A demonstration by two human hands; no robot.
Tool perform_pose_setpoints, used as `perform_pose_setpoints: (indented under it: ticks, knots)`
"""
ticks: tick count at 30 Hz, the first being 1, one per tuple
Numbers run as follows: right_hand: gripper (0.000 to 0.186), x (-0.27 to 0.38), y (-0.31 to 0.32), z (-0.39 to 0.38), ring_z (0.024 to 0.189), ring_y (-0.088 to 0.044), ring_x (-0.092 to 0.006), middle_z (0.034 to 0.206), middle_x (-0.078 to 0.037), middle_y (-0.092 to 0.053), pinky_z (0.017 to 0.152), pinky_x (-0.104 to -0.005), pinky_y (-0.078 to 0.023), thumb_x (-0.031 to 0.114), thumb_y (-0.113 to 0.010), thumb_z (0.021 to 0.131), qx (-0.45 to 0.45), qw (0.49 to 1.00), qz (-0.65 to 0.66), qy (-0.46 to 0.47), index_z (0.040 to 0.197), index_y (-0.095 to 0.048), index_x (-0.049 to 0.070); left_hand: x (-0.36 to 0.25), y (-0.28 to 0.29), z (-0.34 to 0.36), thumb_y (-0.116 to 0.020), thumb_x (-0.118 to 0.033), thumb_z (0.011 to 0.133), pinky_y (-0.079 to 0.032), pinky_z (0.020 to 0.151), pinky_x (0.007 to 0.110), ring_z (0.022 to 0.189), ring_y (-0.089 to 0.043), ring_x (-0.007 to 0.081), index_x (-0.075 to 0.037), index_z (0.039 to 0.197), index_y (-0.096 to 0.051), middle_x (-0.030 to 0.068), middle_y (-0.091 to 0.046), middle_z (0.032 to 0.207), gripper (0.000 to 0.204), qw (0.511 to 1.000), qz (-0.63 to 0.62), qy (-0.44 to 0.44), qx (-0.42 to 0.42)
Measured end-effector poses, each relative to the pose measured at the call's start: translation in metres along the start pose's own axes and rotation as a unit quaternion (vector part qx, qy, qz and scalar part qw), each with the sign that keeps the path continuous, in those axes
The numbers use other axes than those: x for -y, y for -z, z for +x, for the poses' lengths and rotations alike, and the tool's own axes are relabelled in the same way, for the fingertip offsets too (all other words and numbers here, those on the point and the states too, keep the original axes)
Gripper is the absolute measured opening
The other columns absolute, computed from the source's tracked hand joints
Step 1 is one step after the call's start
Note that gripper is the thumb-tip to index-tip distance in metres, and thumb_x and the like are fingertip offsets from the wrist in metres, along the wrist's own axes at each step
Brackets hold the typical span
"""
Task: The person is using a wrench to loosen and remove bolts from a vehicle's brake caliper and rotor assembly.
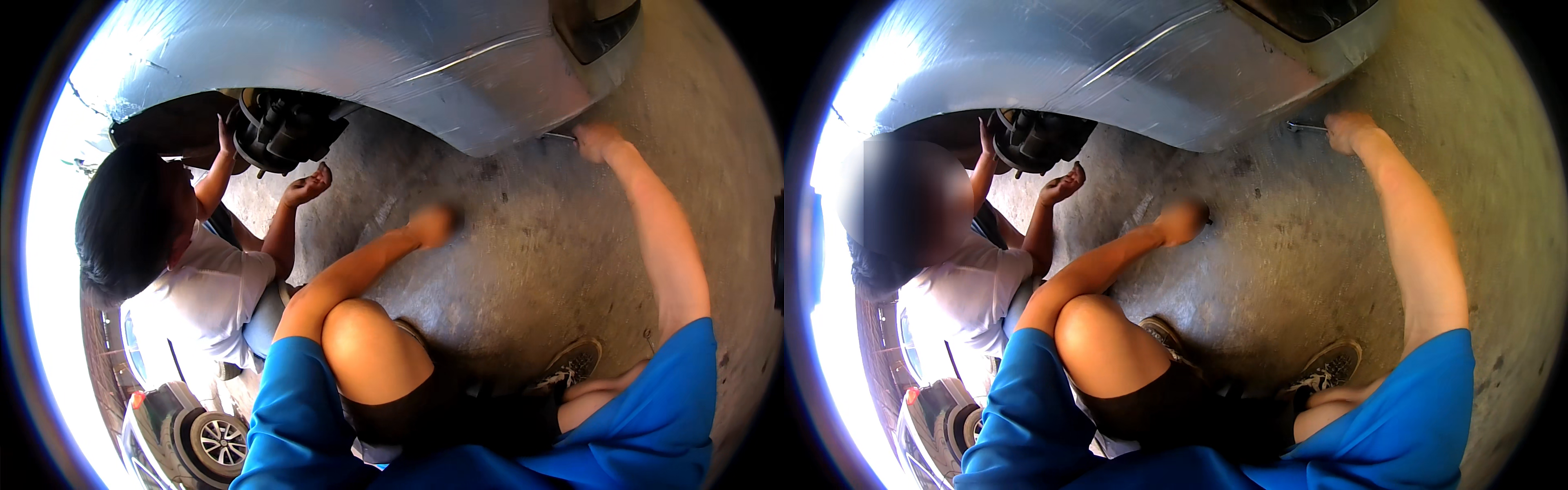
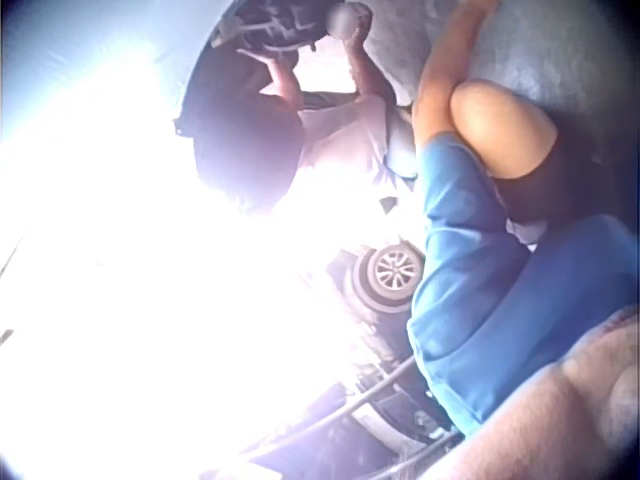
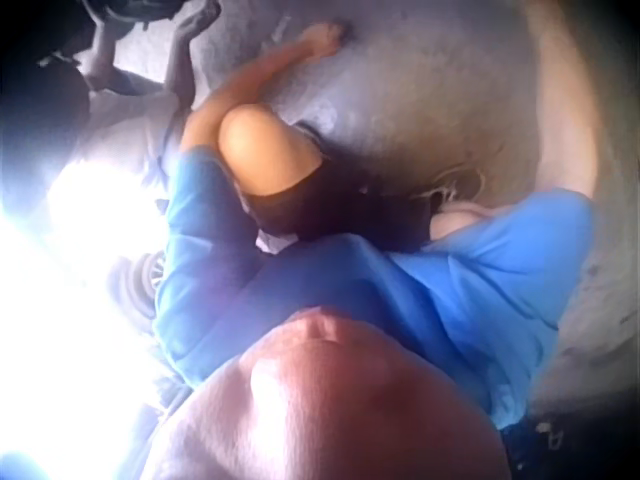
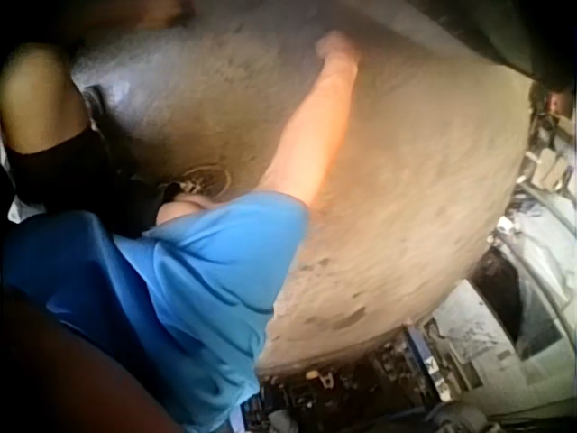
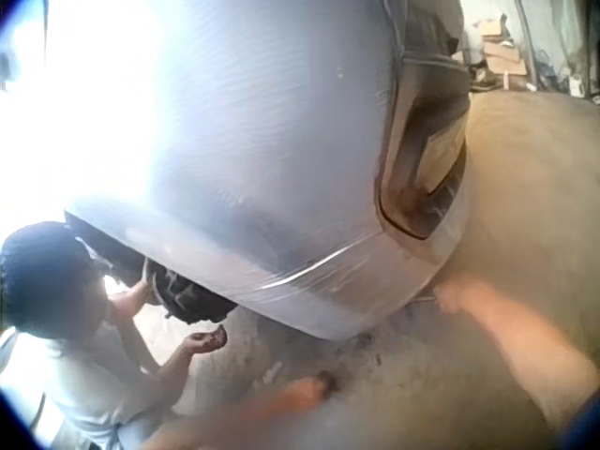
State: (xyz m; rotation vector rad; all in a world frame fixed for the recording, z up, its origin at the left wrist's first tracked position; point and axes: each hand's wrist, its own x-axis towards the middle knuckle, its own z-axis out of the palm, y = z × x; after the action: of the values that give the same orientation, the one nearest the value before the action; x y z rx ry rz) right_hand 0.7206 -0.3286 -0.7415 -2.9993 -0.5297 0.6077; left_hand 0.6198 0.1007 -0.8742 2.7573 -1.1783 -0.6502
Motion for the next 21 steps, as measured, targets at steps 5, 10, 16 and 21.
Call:
perform_pose_setpoints:
  ticks: [5, 10, 16, 21]
  knots:
    - [0.030, -0.019, -0.022, 0.015, 0.098, -0.061, -0.0381, 0.103, -0.020, -0.065, 0.082, -0.0457, -0.049, 0.029, -0.052, 0.089, 0.039, 0.998, 0.022, -0.034, 0.105, -0.063, 0.006, -0.024, 0.027, 0.014, -0.050, -0.012, 0.080, -0.048, 0.082, 0.045, 0.094, -0.059, 0.0384, 0.002, 0.092, -0.061, 0.0228, -0.061, 0.097, 0.022, 1.000, 0.009, 0.027, 0.007]
    - [0.032, -0.014, -0.014, 0.010, 0.100, -0.060, -0.0385, 0.107, -0.021, -0.064, 0.083, -0.0450, -0.048, 0.030, -0.053, 0.090, 0.062, 0.996, 0.054, -0.030, 0.106, -0.062, 0.005, -0.042, 0.050, -0.004, -0.050, -0.012, 0.080, -0.050, 0.079, 0.046, 0.092, -0.060, 0.0382, 0.003, 0.091, -0.062, 0.0232, -0.061, 0.096, 0.022, 0.998, -0.007, 0.052, 0.034]
    - [0.033, -0.036, -0.024, 0.000, 0.104, -0.059, -0.0376, 0.110, -0.022, -0.062, 0.087, -0.0440, -0.046, 0.029, -0.054, 0.091, 0.057, 0.991, 0.117, -0.031, 0.111, -0.061, 0.004, -0.059, 0.073, -0.005, -0.048, -0.013, 0.084, -0.049, 0.080, 0.048, 0.094, -0.060, 0.0414, 0.002, 0.096, -0.060, 0.0242, -0.060, 0.101, 0.023, 0.988, -0.034, 0.069, 0.136]
    - [0.035, -0.039, -0.037, 0.021, 0.103, -0.060, -0.0367, 0.109, -0.023, -0.063, 0.087, -0.0430, -0.046, 0.028, -0.054, 0.091, 0.053, 0.992, 0.115, 0.027, 0.113, -0.059, 0.002, -0.049, 0.124, -0.006, -0.052, -0.014, 0.082, -0.053, 0.073, 0.046, 0.095, -0.064, 0.0381, 0.004, 0.108, -0.056, 0.0273, -0.054, 0.119, 0.032, 0.989, 0.023, 0.071, 0.124]
